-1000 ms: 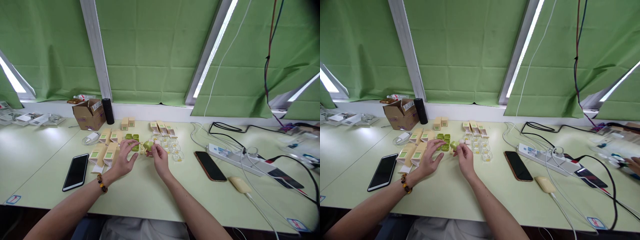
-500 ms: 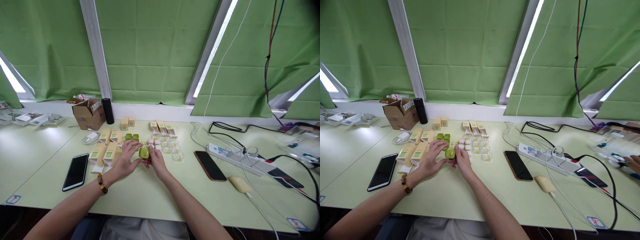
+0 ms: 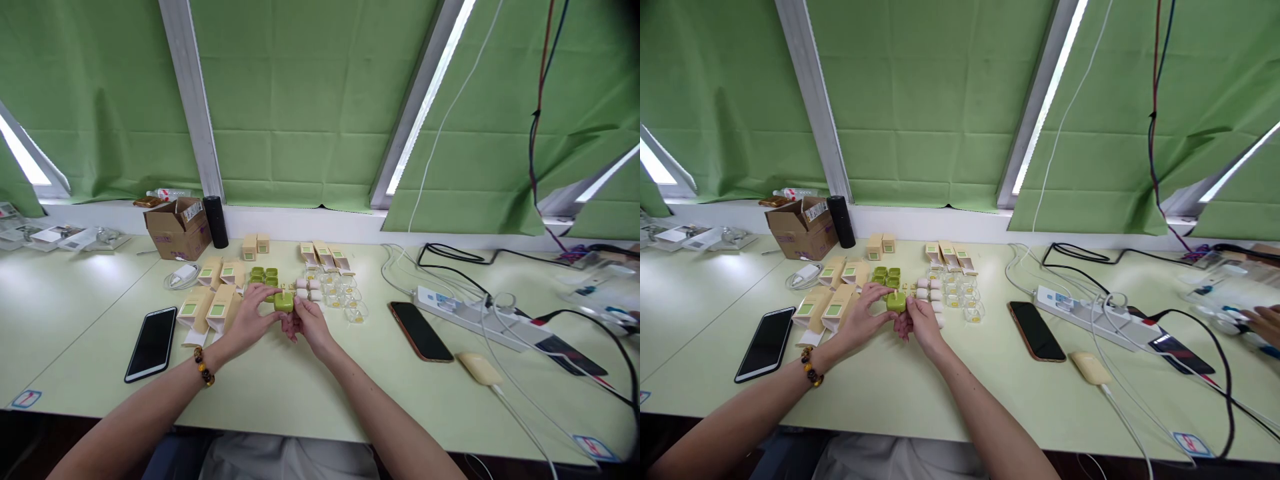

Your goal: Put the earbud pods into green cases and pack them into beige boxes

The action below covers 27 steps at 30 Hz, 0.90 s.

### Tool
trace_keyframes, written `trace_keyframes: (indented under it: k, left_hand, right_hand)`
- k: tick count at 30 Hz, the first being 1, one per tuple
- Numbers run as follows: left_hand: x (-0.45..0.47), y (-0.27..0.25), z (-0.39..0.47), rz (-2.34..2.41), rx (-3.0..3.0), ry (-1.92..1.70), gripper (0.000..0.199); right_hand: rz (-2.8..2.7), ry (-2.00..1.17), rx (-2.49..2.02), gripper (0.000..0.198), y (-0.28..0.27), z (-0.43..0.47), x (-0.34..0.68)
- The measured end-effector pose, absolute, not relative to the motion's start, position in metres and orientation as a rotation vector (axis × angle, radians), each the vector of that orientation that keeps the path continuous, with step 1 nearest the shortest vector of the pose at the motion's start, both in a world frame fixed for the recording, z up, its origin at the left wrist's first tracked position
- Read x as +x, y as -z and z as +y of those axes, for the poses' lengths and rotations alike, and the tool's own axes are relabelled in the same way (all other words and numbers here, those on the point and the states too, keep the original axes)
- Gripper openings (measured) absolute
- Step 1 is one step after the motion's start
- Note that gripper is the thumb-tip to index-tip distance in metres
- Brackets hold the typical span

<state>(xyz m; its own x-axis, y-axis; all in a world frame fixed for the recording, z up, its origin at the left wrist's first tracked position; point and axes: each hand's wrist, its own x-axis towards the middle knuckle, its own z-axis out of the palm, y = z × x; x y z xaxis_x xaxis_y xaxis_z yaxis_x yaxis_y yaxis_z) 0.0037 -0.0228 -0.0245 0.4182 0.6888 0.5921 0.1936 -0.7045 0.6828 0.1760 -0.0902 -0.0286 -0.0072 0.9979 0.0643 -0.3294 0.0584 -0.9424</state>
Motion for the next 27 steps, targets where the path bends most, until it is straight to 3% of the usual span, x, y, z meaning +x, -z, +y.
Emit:
trace_keyframes:
  k: [6,11,17,27]
  left_hand:
    - [0.006,0.027,-0.014,0.775,1.875,-1.034,0.046]
    - [0.004,0.023,-0.015,0.634,1.642,-0.881,0.061]
    - [0.005,0.022,-0.017,0.547,1.478,-0.902,0.057]
    - [-0.001,0.020,-0.014,0.370,1.257,-0.908,0.055]
  right_hand:
    - [-1.043,-1.239,-0.912,0.059,0.027,-0.092,0.176]
    - [-1.137,-1.128,-0.909,0.052,0.024,-0.096,0.174]
    - [-1.244,-0.946,-0.965,0.040,0.023,-0.100,0.173]
    - [-1.044,-0.341,-1.139,0.018,-0.014,-0.107,0.207]
